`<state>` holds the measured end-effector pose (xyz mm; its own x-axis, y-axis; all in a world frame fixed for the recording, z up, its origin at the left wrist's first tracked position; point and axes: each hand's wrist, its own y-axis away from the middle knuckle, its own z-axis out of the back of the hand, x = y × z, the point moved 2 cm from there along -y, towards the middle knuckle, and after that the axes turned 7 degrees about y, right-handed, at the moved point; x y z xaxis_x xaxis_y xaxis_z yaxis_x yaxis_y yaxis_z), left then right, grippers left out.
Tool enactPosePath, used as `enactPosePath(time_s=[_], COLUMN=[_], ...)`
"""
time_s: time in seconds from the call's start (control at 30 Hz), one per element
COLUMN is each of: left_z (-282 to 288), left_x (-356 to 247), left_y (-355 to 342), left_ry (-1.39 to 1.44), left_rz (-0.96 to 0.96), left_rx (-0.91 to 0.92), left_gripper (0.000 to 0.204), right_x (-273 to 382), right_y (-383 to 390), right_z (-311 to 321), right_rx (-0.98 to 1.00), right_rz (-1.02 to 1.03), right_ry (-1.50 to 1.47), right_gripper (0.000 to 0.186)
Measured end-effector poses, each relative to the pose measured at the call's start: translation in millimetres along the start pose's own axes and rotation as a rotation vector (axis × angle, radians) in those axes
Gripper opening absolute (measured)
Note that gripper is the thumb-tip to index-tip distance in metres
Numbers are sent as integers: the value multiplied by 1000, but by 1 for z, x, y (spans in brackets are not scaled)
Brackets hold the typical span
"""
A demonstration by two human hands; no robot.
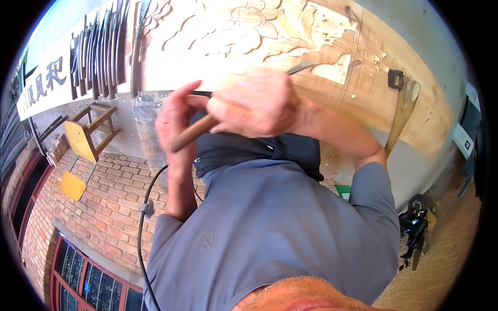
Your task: The person carves a floral design into a wooden board using a chisel, periodically blowing away wood shavings and switching between different chisels from a row on the workbench.
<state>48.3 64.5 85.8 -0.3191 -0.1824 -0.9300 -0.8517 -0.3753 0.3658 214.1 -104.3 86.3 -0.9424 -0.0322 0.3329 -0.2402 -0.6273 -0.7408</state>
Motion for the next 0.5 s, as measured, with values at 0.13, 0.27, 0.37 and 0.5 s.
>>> enactPosePath(time_s=[0.13, 0.27, 0.37, 0.5], left_z=[44, 28, 20, 18], left_x=[-44, -51, -52, -49], left_y=[41, 61, 50, 41], left_ry=[224, 155, 119, 28], left_rz=[126, 167, 167, 170], left_rx=[-96, -87, -54, -175], left_gripper=[111, 116, 114, 107], right_x=[25, 21, 23, 20], right_y=[-8, -10, -11, -8], right_z=[-58, -73, -84, -94], right_rx=[16, 17, 15, -76], right_rz=[82, 14, -177, -209], right_ry=[-205, -387, -525, -677], right_gripper=[16, 13, 10, 10])
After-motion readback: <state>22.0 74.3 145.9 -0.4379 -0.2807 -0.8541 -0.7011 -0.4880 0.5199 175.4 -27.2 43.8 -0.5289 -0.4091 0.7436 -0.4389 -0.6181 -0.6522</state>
